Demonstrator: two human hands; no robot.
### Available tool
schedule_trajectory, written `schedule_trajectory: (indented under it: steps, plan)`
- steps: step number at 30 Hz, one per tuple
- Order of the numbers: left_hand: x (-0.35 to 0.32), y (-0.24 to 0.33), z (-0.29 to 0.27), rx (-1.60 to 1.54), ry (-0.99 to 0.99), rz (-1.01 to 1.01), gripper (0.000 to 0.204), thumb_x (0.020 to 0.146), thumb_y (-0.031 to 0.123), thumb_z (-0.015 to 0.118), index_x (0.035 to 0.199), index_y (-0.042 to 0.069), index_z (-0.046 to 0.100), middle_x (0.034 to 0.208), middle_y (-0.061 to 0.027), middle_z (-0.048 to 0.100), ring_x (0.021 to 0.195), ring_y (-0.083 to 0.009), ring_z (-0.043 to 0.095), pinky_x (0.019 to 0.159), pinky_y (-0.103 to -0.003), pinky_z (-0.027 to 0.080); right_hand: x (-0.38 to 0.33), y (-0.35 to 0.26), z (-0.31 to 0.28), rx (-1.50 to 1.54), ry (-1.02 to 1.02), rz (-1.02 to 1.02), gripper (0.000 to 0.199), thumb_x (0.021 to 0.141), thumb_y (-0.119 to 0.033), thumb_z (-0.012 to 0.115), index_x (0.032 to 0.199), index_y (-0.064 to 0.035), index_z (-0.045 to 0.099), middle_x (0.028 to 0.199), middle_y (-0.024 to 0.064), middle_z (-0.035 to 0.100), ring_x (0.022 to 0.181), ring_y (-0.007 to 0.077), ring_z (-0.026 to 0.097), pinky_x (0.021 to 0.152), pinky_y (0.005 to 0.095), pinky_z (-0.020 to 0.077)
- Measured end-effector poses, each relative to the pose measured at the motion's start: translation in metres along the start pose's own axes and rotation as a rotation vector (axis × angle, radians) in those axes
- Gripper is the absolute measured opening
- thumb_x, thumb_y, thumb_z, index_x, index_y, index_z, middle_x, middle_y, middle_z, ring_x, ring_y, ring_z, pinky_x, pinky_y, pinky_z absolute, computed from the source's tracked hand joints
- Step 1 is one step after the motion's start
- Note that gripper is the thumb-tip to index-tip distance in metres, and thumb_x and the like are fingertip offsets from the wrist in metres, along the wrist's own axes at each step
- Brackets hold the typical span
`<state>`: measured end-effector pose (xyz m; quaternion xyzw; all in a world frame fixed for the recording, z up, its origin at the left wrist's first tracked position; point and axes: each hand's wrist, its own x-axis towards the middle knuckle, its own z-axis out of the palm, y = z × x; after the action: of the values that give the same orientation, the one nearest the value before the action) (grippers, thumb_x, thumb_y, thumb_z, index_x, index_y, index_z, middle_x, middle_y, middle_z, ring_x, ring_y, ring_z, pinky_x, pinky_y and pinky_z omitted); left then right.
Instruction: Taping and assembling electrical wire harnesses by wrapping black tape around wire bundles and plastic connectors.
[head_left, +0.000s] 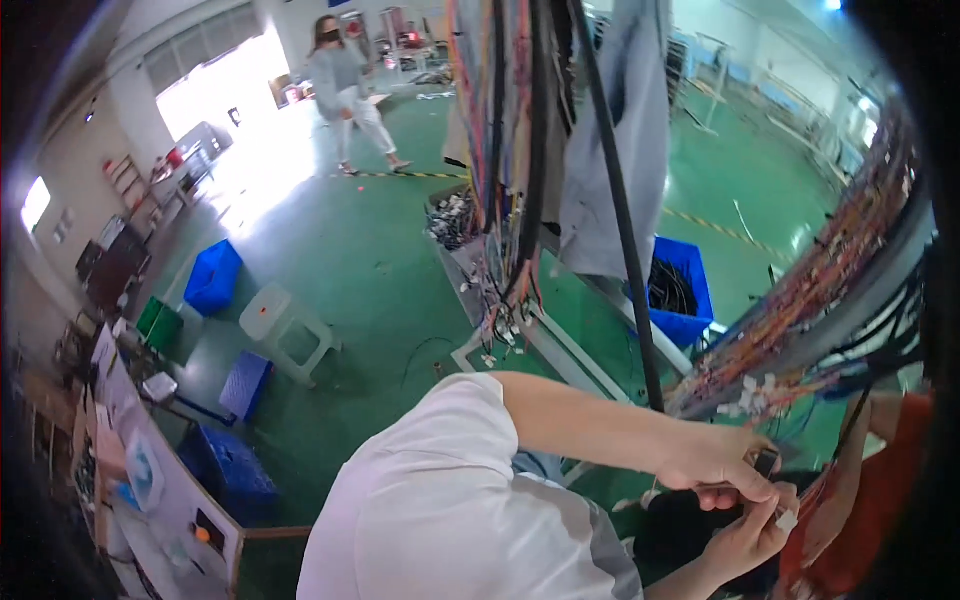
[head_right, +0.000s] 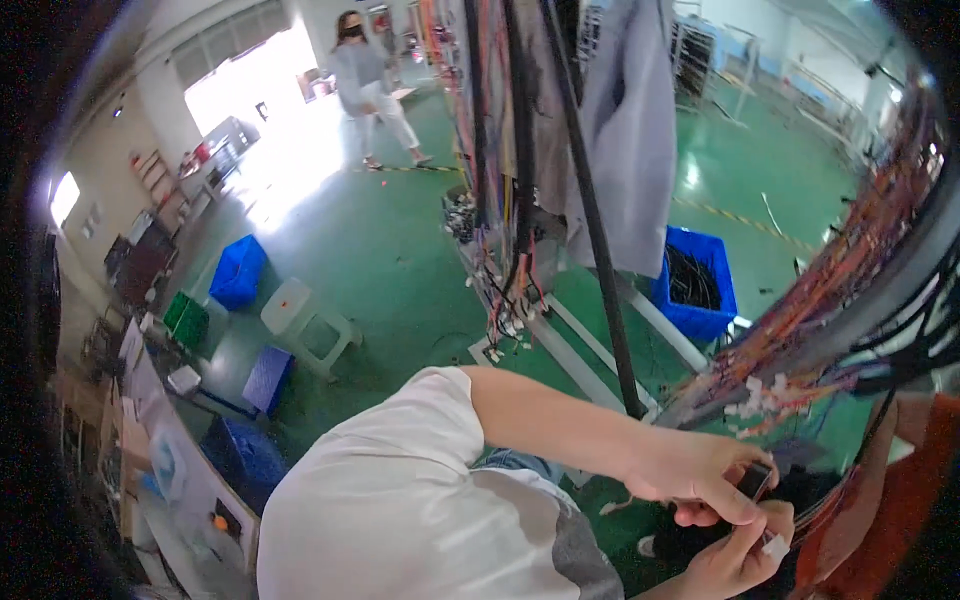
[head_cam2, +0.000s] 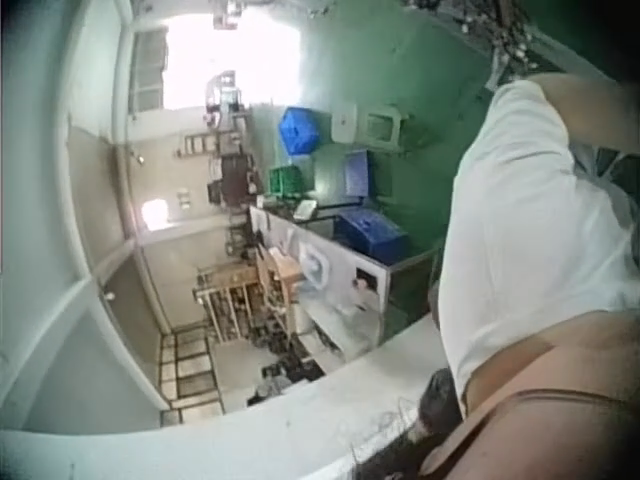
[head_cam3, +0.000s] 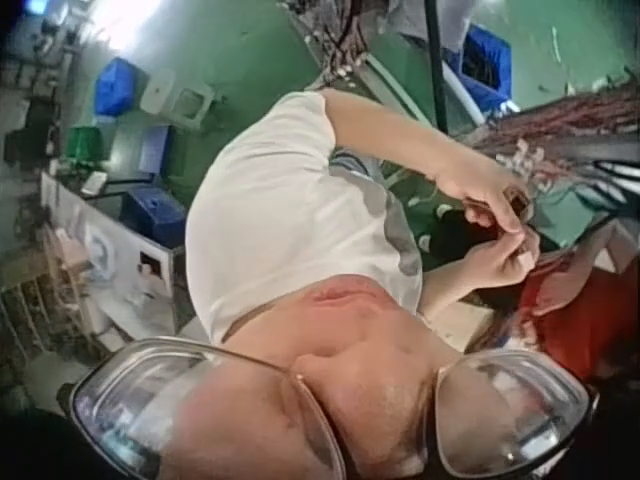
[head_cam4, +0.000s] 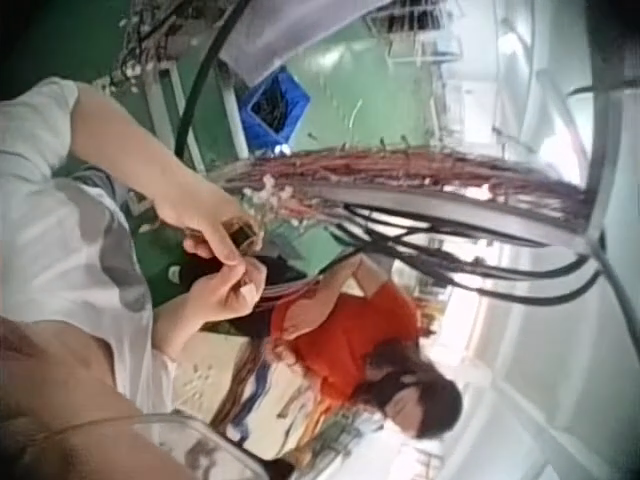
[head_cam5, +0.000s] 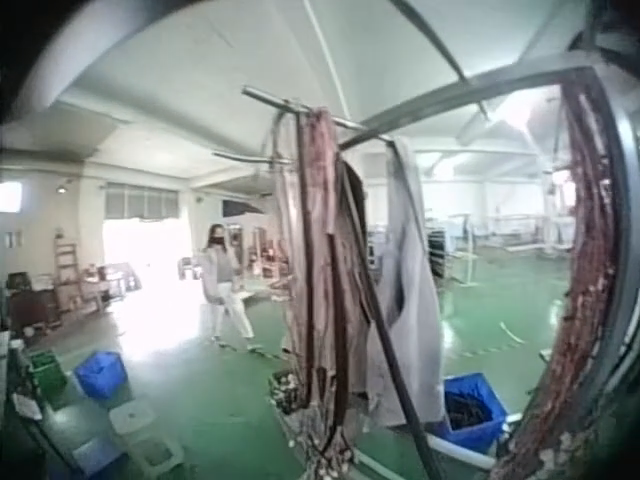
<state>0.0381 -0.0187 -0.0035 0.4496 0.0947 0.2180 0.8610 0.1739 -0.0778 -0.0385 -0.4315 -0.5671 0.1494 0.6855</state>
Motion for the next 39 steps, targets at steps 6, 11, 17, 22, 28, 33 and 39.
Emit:
schedule_trajectory:
  steps: [6,11,17,22,28,33,39]
  plan:
    - [-0.022,0.001,0.003,-0.010,0.136,0.352,0.035,0.072,0.020,0.064,0.096,0.004,0.044,0.064,0.0030,0.043,0.047,-0.0037,0.036,0.039,-0.018,0.026,0.004,-0.007,0.012,-0.007,0.099,-0.087,0.012,0.087,-0.010,0.046,0.078,-0.0021,0.047,0.072,0.0031,0.044,0.060,0.0116,0.039,0.052,0.0244,0.0317]
    - [-0.023,-0.008,-0.010,0.738,0.037,0.979,0.031,0.074,0.021,0.062,0.095,0.003,0.048,0.068,0.0015,0.046,0.053,-0.0056,0.040,0.043,-0.020,0.031,0.014,-0.019,0.017,0.458,-0.045,0.190,0.037,0.081,-0.002,0.052,0.053,-0.0107,0.030,0.049,-0.0032,0.031,0.041,0.0076,0.022,0.042,0.0240,0.0188]
    - [-0.025,-0.018,-0.009,0.668,0.206,0.437,0.014,0.069,0.011,0.063,0.073,0.003,0.052,0.069,-0.0031,0.051,0.058,-0.0134,0.048,0.051,-0.026,0.038,0.012,-0.026,0.025,0.114,-0.092,-0.086,0.038,0.081,-0.006,0.055,0.051,-0.0089,0.032,0.048,-0.0016,0.032,0.041,0.0083,0.023,0.043,0.0260,0.0164]
    - [-0.024,-0.024,-0.018,0.875,0.290,0.672,0.021,0.064,0.010,0.068,0.071,0.001,0.051,0.068,-0.0064,0.050,0.063,-0.0190,0.050,0.053,-0.030,0.038,0.009,-0.025,0.027,-0.013,-0.190,-0.150,0.025,0.082,-0.011,0.055,0.060,-0.0008,0.049,0.055,0.0035,0.047,0.047,0.0096,0.035,0.045,0.0254,0.0259]
    - [-0.040,-0.020,-0.012,0.903,0.257,0.689,0.033,0.064,0.010,0.069,0.087,0.000,0.047,0.068,-0.0095,0.050,0.062,-0.0231,0.050,0.052,-0.032,0.037,0.002,-0.027,0.028,-0.038,-0.171,-0.181,0.023,0.083,-0.012,0.055,0.066,0.0035,0.052,0.061,0.0063,0.052,0.050,0.0118,0.040,0.048,0.0258,0.0327]
    - [-0.045,-0.010,-0.005,0.397,0.227,0.205,0.044,0.069,0.010,0.066,0.102,0.003,0.039,0.064,-0.0022,0.046,0.045,-0.0126,0.043,0.041,-0.026,0.032,-0.005,-0.023,0.032,-0.099,-0.125,-0.197,0.024,0.083,-0.013,0.055,0.065,0.0034,0.050,0.057,0.0054,0.050,0.048,0.0114,0.038,0.047,0.0252,0.0311]
    - [-0.043,-0.014,-0.012,-0.085,0.173,0.378,0.038,0.075,0.016,0.062,0.104,0.004,0.041,0.065,0.0029,0.042,0.043,-0.0057,0.035,0.039,-0.021,0.025,-0.014,-0.012,0.037,-0.073,0.030,-0.120,0.028,0.084,-0.012,0.053,0.060,-0.0002,0.044,0.053,0.0017,0.042,0.046,0.0093,0.033,0.044,0.0241,0.0244]
